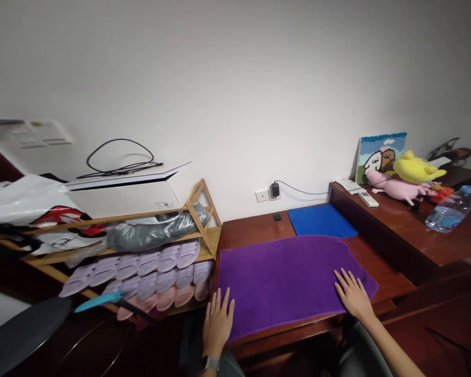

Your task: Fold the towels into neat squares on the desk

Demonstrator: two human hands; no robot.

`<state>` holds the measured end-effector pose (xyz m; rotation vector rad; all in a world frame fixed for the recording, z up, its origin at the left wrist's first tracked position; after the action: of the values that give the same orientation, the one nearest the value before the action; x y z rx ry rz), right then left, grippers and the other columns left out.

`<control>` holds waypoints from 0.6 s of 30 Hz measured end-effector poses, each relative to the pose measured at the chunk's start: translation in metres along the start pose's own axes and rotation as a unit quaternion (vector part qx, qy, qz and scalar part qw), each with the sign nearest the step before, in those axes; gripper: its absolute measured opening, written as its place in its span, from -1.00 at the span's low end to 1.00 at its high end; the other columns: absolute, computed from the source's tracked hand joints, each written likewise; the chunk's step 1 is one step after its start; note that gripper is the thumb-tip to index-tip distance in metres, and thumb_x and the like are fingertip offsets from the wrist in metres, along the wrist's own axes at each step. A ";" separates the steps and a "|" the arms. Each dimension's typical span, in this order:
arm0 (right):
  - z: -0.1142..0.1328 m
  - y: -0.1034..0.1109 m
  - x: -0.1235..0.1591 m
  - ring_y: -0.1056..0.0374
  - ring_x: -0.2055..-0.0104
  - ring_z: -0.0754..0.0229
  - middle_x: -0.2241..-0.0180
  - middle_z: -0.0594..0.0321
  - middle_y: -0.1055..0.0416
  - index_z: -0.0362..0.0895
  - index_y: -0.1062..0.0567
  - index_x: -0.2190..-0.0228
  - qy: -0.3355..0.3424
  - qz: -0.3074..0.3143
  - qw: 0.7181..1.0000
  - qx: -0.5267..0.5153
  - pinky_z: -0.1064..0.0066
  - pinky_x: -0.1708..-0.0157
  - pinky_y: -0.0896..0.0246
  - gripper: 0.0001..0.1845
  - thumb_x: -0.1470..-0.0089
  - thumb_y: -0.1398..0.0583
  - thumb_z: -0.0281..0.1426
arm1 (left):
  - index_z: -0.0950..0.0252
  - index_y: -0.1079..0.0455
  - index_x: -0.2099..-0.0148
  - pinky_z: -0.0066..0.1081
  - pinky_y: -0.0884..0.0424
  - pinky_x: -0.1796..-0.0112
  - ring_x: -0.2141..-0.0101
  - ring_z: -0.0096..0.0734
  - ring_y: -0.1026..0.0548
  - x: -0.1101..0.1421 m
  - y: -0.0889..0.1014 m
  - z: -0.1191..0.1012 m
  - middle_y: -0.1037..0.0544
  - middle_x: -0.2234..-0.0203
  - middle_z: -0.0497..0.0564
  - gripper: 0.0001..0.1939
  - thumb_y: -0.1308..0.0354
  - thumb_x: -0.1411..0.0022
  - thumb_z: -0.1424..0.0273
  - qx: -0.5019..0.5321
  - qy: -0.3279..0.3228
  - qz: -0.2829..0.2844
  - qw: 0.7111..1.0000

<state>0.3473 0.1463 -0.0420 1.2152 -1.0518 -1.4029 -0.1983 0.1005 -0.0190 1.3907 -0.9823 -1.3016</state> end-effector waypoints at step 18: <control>-0.136 0.020 0.015 -0.55 0.17 -0.28 0.24 -0.20 -0.62 -0.20 -0.59 0.11 -0.231 -0.009 0.957 -0.177 0.02 0.17 -0.41 -0.34 -0.02 -0.07 0.03 | 0.12 -0.08 -0.49 0.10 -0.09 -0.33 -0.43 -0.11 -0.10 0.037 0.010 0.007 -0.16 -0.45 0.11 -0.39 0.23 -0.49 0.14 0.002 0.065 0.017 0.998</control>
<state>0.4838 0.1262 -0.0429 0.6499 -1.0350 -1.8497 -0.2011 0.0618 -0.0169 1.4366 -0.9170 -1.1703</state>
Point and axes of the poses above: each hand's wrist, its own x-axis away from the middle knuckle, its own y-axis out of the back of the hand, z = x × y, the point moved 9 cm from there along -x, towards the middle knuckle
